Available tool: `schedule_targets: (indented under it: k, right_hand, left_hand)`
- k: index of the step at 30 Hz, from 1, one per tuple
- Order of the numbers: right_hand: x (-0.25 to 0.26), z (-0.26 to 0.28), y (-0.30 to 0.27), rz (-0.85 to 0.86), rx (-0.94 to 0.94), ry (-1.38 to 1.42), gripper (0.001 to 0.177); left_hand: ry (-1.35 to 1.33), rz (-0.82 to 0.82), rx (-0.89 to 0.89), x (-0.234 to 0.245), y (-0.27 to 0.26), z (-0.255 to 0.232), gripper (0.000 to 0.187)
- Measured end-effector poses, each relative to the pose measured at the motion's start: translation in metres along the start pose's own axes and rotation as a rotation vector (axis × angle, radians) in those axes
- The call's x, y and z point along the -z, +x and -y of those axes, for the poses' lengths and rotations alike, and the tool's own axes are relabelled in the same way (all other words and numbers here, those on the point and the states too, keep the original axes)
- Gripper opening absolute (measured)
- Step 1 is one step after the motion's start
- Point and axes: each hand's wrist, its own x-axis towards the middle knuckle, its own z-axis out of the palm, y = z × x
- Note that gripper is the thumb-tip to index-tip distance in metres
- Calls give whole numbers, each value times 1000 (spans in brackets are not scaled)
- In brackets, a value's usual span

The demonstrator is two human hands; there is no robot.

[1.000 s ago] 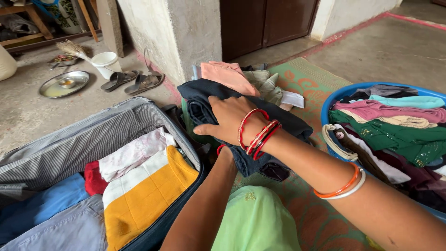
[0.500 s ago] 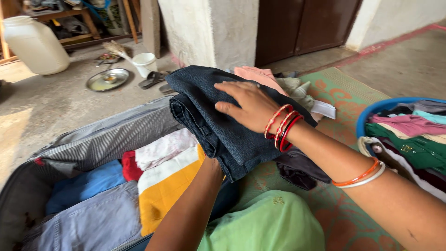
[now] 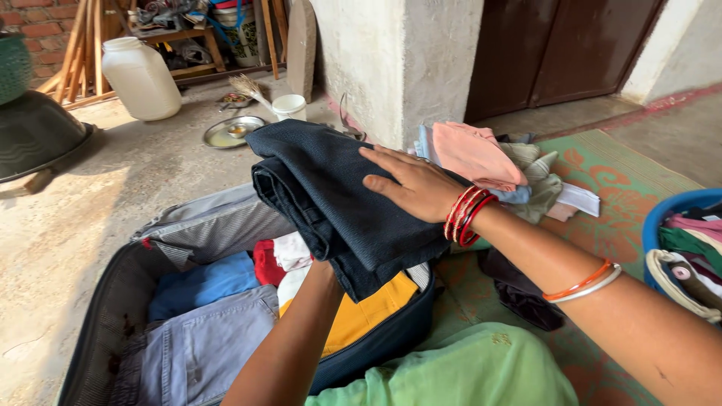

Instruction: The person folds and places various clothing items into an open suitcase. They handle shirts, pants, and other garments, arranging them neatly inside the luggage.

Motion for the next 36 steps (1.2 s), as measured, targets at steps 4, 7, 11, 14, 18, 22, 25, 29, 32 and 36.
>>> schedule_targets:
  k: [4,7,11,14,18,22,25,29,32,36]
  right_hand:
    - [4,-16,9,21,-57,63,73]
    - [5,-34,13,50,-160,165,76]
    - [4,-55,19,95,-301,252,80]
    - [3,-64,29,115,-380,258,85]
    - [2,-70,34,112,-550,388,93]
    - [-4,-66,43,156,-775,562,95]
    - [-13,-62,50,216,-747,791,92]
    - [-24,-49,59,275,-731,1151,90]
    - [-25,-36,64,194,-778,1194,79]
    - [-28,-22,62,132,-645,1349,65]
  left_hand:
    - [62,-69,21,8,-7,-30,69]
    - [108,-95,46,10,-12,-50,70]
    - [145,-92,83,9,-15,-69,71]
    - [176,-87,97,8,-18,-88,72]
    - [200,-78,117,11,-27,-106,74]
    - [197,-79,89,16,-42,-131,75]
    - [200,-90,61,20,-57,-149,76]
    - [211,-115,16,22,-77,-173,78]
    - [230,-134,-20,22,-92,-193,79]
    - [245,-150,-59,23,-108,-213,80]
